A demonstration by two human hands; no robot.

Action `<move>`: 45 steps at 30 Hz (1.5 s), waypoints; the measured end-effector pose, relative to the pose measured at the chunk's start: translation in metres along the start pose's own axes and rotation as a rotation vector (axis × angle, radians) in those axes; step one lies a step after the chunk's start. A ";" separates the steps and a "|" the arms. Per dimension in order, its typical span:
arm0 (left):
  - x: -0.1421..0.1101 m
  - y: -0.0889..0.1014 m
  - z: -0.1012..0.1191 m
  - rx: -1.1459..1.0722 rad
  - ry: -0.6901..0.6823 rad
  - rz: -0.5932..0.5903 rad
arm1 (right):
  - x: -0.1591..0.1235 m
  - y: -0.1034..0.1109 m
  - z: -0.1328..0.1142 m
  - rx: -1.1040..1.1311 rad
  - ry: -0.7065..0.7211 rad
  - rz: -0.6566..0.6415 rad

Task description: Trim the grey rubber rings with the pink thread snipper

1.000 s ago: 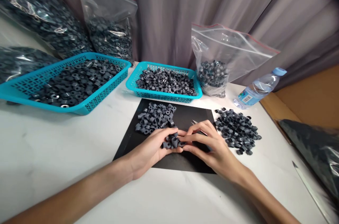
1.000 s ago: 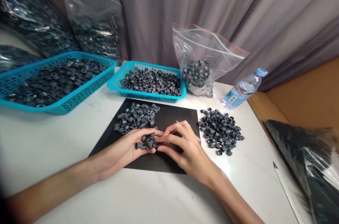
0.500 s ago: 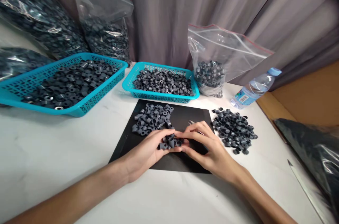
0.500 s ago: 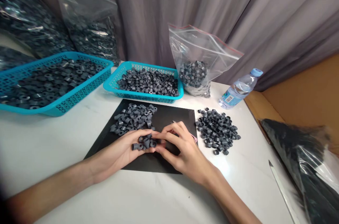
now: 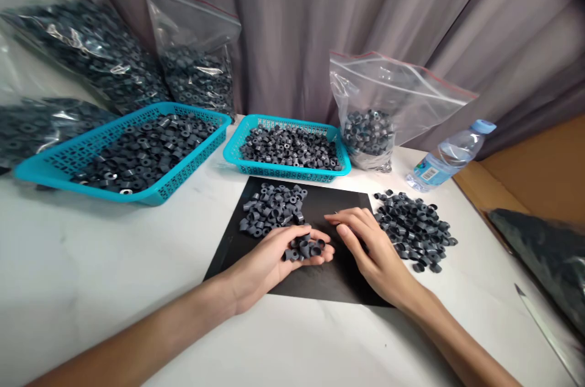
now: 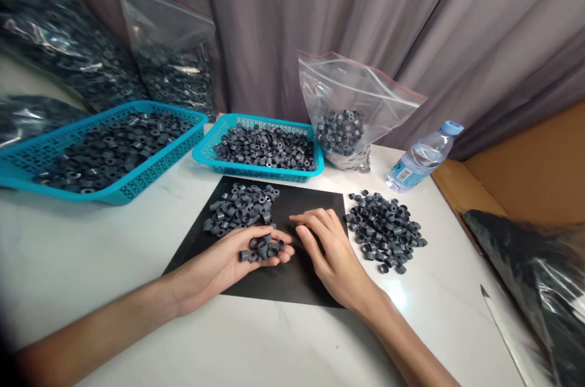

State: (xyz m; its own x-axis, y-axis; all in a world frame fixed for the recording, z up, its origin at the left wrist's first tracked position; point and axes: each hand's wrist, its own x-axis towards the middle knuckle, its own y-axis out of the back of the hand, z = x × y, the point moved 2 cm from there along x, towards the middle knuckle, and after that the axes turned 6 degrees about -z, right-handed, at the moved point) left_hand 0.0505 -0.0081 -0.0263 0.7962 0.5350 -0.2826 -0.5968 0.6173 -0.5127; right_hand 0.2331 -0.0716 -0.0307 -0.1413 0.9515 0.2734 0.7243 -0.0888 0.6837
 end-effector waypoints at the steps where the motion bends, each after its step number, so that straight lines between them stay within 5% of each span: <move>1: 0.000 0.000 0.000 0.000 0.000 0.002 | 0.000 -0.001 0.000 0.008 -0.001 -0.012; 19: -0.005 -0.007 0.001 -0.164 0.155 0.037 | 0.010 -0.022 -0.011 -0.111 0.153 -0.232; 28: -0.006 -0.008 0.002 -0.199 0.182 0.043 | 0.008 -0.026 -0.001 -0.005 0.178 -0.091; 45: -0.001 -0.002 -0.002 -0.112 0.131 0.084 | 0.000 -0.014 -0.004 0.225 -0.078 0.172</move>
State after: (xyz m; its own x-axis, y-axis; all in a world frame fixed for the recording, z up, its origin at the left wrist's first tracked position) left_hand 0.0513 -0.0110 -0.0270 0.7544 0.4977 -0.4279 -0.6528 0.5012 -0.5680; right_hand 0.2202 -0.0713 -0.0378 0.0428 0.9487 0.3132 0.8658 -0.1917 0.4622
